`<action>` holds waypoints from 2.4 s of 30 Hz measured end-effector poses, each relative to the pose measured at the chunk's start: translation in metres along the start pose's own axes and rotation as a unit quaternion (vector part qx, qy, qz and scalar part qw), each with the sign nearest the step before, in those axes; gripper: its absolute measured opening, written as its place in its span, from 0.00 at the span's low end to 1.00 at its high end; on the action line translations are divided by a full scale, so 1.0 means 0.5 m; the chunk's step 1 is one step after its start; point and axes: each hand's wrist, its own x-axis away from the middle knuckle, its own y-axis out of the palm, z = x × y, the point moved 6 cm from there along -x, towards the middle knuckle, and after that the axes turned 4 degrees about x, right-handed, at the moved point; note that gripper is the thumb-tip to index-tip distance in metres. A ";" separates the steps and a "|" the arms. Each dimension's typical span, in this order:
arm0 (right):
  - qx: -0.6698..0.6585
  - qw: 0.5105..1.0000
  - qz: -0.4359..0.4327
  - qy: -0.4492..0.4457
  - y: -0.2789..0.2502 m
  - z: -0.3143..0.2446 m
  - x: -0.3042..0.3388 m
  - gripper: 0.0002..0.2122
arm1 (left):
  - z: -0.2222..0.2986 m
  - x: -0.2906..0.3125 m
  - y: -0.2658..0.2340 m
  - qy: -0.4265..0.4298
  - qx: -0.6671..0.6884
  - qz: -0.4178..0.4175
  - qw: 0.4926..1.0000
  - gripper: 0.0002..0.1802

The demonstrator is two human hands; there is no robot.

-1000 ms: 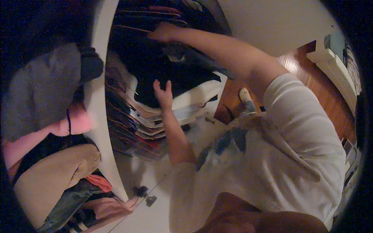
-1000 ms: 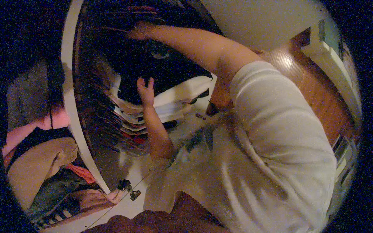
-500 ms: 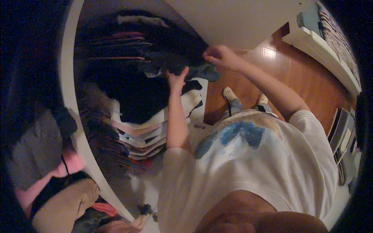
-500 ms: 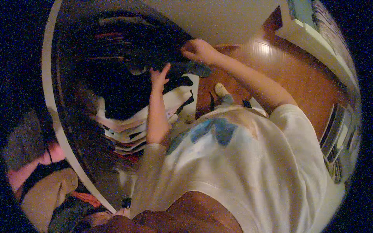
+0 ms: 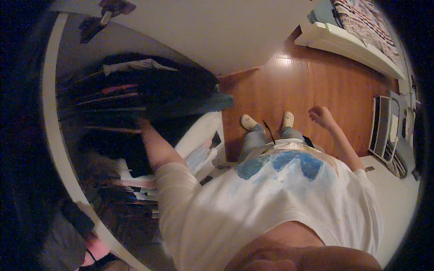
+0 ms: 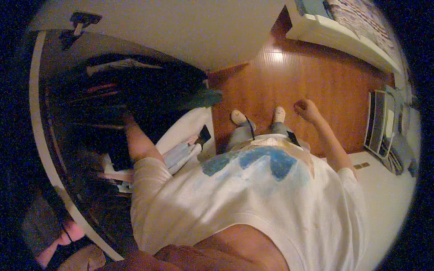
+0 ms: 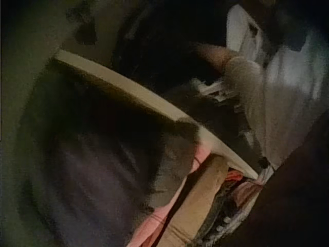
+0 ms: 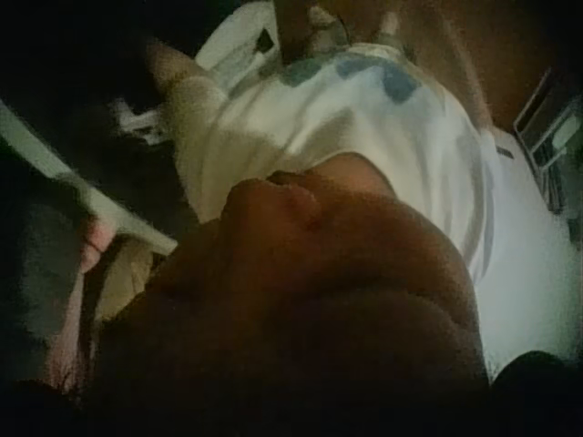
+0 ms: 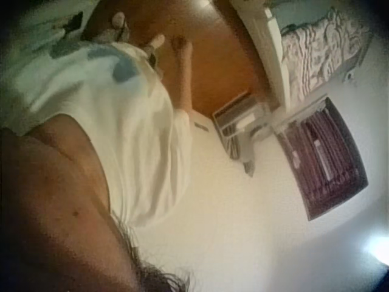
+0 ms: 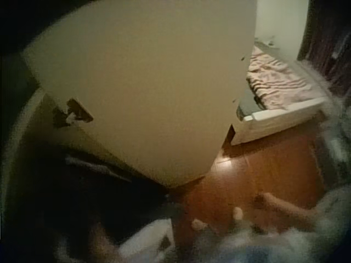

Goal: The person removes a striped shirt from a hanger and places it on a shelf. They then remove a pair of jeans and a pair of black shorts from hangers, briefly inspecting each item before placing them on a bed.

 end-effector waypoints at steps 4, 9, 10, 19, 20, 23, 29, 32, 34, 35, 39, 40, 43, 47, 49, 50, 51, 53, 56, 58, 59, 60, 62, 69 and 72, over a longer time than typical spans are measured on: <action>0.026 0.998 -0.001 0.059 -0.002 0.133 0.020 0.07 | -0.010 0.005 -0.043 0.003 -0.004 0.033 0.999 0.36; 0.113 0.992 -0.043 -0.024 0.027 0.107 0.018 0.06 | -0.048 0.038 -0.006 0.007 -0.020 0.048 0.999 0.32; 0.116 0.991 -0.052 -0.046 0.035 0.080 0.015 0.06 | -0.063 0.049 0.001 0.010 -0.022 0.050 0.998 0.32; 0.132 0.962 -0.133 -0.196 0.160 -0.231 -0.094 0.09 | -0.173 0.237 0.092 0.185 -0.158 0.063 0.968 0.26; 0.124 0.959 -0.143 -0.210 0.170 -0.254 -0.100 0.09 | -0.160 0.297 0.107 0.250 -0.203 0.068 0.944 0.25; 0.160 0.928 -0.149 -0.301 0.189 -0.285 -0.118 0.09 | 0.016 0.602 0.217 0.463 -0.331 0.090 0.818 0.26; 0.243 0.900 -0.189 -0.307 0.218 -0.257 -0.124 0.09 | 0.230 0.806 0.088 0.590 -0.338 0.324 0.658 0.20; 0.282 0.886 -0.208 -0.303 0.239 -0.198 -0.134 0.08 | 0.257 0.763 0.042 0.514 -0.305 0.301 0.743 0.24; 0.246 0.896 -0.230 -0.290 0.240 -0.178 -0.126 0.07 | 0.280 0.723 0.026 0.495 -0.343 0.284 0.746 0.28; 0.204 0.902 -0.246 -0.290 0.234 -0.175 -0.115 0.07 | 0.297 0.705 0.023 0.498 -0.399 0.288 0.714 0.30; 0.292 0.838 -0.240 -0.393 0.235 -0.165 -0.099 0.07 | 0.325 0.671 0.027 0.470 -0.467 0.357 0.659 0.33; 0.290 0.848 -0.233 -0.377 0.229 -0.162 -0.103 0.08 | 0.326 0.668 0.034 0.487 -0.462 0.361 0.648 0.32; 0.282 0.879 -0.208 -0.324 0.205 -0.168 -0.098 0.08 | 0.309 0.643 0.039 0.413 -0.366 0.318 0.771 0.25; 0.247 0.914 -0.214 -0.242 0.188 -0.159 -0.105 0.09 | 0.311 0.530 -0.084 0.401 -0.168 0.167 0.885 0.20; 0.238 0.920 -0.221 -0.218 0.181 -0.154 -0.105 0.09 | 0.309 0.512 -0.086 0.388 0.057 0.037 0.919 0.20; 0.243 0.918 -0.221 -0.221 0.177 -0.153 -0.103 0.09 | 0.308 0.505 -0.102 0.370 0.138 0.017 0.918 0.18; 0.249 0.918 -0.215 -0.221 0.172 -0.158 -0.098 0.09 | 0.307 0.486 -0.108 0.342 0.161 0.075 0.923 0.13; 0.229 0.927 -0.195 -0.226 0.179 -0.161 -0.091 0.09 | 0.292 0.483 -0.112 0.357 0.174 0.121 0.910 0.08; 0.245 0.902 -0.164 -0.314 0.186 -0.164 -0.078 0.07 | 0.291 0.563 -0.070 0.438 0.137 0.143 0.877 0.06; 0.262 0.877 -0.163 -0.368 0.187 -0.157 -0.076 0.07 | 0.315 0.560 -0.095 0.440 0.088 0.217 0.867 0.07; 0.264 0.872 -0.168 -0.377 0.185 -0.149 -0.078 0.07 | 0.321 0.565 -0.103 0.440 0.068 0.245 0.861 0.07; 0.263 0.867 -0.172 -0.388 0.188 -0.161 -0.075 0.07 | 0.335 0.573 -0.105 0.449 0.052 0.253 0.855 0.08; 0.197 0.918 -0.203 -0.278 0.170 -0.152 -0.078 0.08 | 0.352 0.587 -0.110 0.466 0.021 0.271 0.842 0.09; 0.177 0.948 -0.195 -0.179 0.124 -0.138 -0.055 0.09 | 0.351 0.526 -0.133 0.384 -0.024 0.229 0.894 0.17; 0.213 0.927 -0.163 -0.261 0.107 -0.093 -0.076 0.09 | 0.379 0.387 -0.240 0.381 -0.079 0.194 0.901 0.21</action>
